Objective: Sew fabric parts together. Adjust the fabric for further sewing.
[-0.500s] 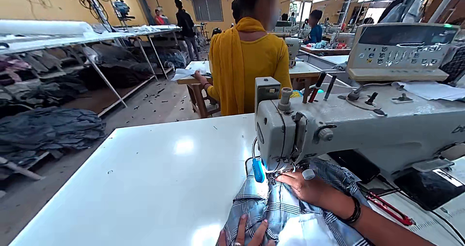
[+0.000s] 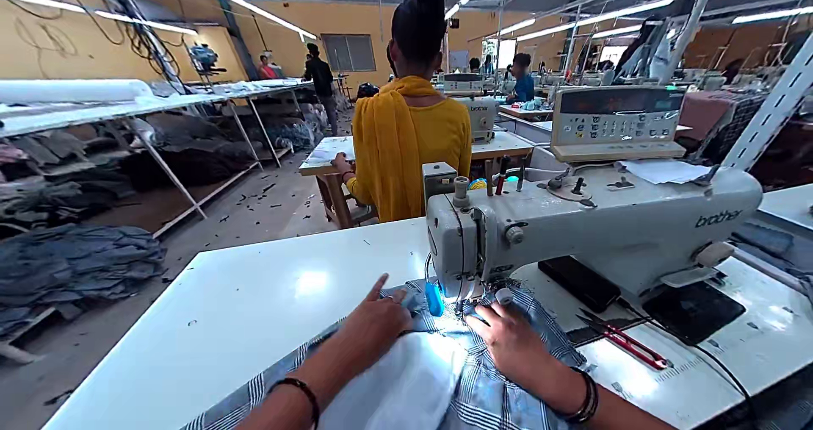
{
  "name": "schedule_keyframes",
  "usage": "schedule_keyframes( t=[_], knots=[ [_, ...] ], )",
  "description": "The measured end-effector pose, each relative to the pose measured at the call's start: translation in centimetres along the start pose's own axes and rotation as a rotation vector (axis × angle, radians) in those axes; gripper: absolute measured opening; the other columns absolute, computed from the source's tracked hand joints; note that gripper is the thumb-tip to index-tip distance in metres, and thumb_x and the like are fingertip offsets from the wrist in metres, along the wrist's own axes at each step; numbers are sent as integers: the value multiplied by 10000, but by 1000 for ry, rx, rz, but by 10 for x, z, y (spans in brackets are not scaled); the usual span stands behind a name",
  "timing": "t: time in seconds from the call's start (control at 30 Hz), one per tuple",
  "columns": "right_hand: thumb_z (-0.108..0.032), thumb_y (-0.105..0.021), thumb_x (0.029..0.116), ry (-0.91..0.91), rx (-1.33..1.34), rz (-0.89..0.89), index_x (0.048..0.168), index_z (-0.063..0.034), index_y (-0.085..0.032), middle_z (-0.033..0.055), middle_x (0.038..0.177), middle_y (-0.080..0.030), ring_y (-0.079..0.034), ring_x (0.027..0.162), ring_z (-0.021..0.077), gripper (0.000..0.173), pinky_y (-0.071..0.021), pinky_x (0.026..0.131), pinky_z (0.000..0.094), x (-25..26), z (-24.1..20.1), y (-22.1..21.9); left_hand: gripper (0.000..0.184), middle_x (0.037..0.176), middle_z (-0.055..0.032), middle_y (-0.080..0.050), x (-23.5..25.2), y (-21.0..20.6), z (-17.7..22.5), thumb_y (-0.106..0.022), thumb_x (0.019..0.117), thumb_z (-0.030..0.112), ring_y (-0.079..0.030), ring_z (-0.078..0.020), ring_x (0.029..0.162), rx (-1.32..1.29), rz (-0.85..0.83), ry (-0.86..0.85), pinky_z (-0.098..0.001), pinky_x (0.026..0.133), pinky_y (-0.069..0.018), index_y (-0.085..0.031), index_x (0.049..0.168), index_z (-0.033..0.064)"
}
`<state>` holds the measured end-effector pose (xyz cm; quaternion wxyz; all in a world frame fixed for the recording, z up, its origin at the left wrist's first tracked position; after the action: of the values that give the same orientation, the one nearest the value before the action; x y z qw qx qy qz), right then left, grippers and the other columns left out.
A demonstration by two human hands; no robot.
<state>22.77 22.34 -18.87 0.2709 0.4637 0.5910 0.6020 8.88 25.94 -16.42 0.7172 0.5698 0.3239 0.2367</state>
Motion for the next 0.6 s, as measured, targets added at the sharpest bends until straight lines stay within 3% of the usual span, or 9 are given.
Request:
schedule_keyframes(
  t=[0.07,0.13,0.2,0.3,0.37,0.43,0.5,0.57,0.6],
  knots=[
    [62,-502,932,-11,22,-28,1298,-50,-683,222,1299,-651,-616,1191,436,424,-515,928,578,1,1,-3,255,1250,-241,-686,-7,8,35,-518,994,-23,-512,-425,1372,-86,62,5,-623,1240,-144,-699,1170,-59],
    [64,-496,930,-14,22,-14,1292,-51,-688,215,1298,-654,-620,1186,430,425,-515,926,576,2,2,-3,396,1379,-262,-597,-13,-6,61,-496,1020,69,-504,-439,1364,-182,-25,10,-605,1221,-225,-544,1397,-42],
    [57,-496,928,-17,-6,1,1280,-54,-695,208,1291,-662,-633,1172,422,419,-523,914,566,1,2,-4,568,1435,-268,-552,-17,-28,68,-540,1031,226,-520,-433,1348,-193,-74,17,-585,1158,-337,-405,1513,-41],
    [68,-511,913,-18,-44,12,1295,-55,-689,193,1297,-664,-639,1167,409,439,-521,915,566,-3,0,-4,561,1115,-278,-700,-24,-42,66,-568,1017,349,-651,-458,1089,-105,-157,34,-612,1065,-372,-491,1466,21],
    [73,-548,883,3,-104,79,1252,-68,-717,167,1243,-695,-673,1110,380,430,-549,863,538,-6,-4,-1,503,1035,-263,-705,-26,-44,63,-518,1042,400,-662,-456,1022,-91,-265,42,-618,1002,-416,-548,1404,53],
    [83,-554,879,-1,-119,94,1240,-65,-722,167,1233,-700,-677,1109,378,425,-554,850,541,-5,-6,0,530,1144,-272,-684,-24,-33,63,-456,1068,457,-633,-451,1126,-111,-295,62,-622,1009,-416,-659,1251,3],
    [87,-549,892,-21,-100,80,1244,-50,-717,179,1251,-694,-668,1138,392,414,-547,868,562,-6,-7,-1,522,1339,-295,-587,-12,-24,70,-419,1091,359,-542,-453,1280,-197,-208,66,-614,1068,-375,-699,1117,-81],
    [79,-569,896,-10,-115,118,1219,-38,-721,179,1232,-702,-677,1124,392,376,-555,852,562,-8,-10,0,411,1428,-290,-543,4,-19,72,-413,1072,190,-518,-431,1342,-341,6,84,-564,1119,-377,-656,1147,-133],
    [68,-582,895,4,-132,156,1197,-41,-728,170,1212,-712,-690,1100,381,353,-565,832,550,-8,-12,0,380,1378,-288,-571,11,-19,69,-413,1062,152,-558,-416,1297,-397,110,96,-537,1097,-418,-618,1207,-133]
  ],
)
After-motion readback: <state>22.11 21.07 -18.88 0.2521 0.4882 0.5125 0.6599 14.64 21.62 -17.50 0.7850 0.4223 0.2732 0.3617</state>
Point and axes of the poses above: each hand's wrist, its own x-axis towards the middle knuckle, its own y-axis out of the back of the hand, z = x × y, the point moved 10 cm from there along x, towards the middle knuckle
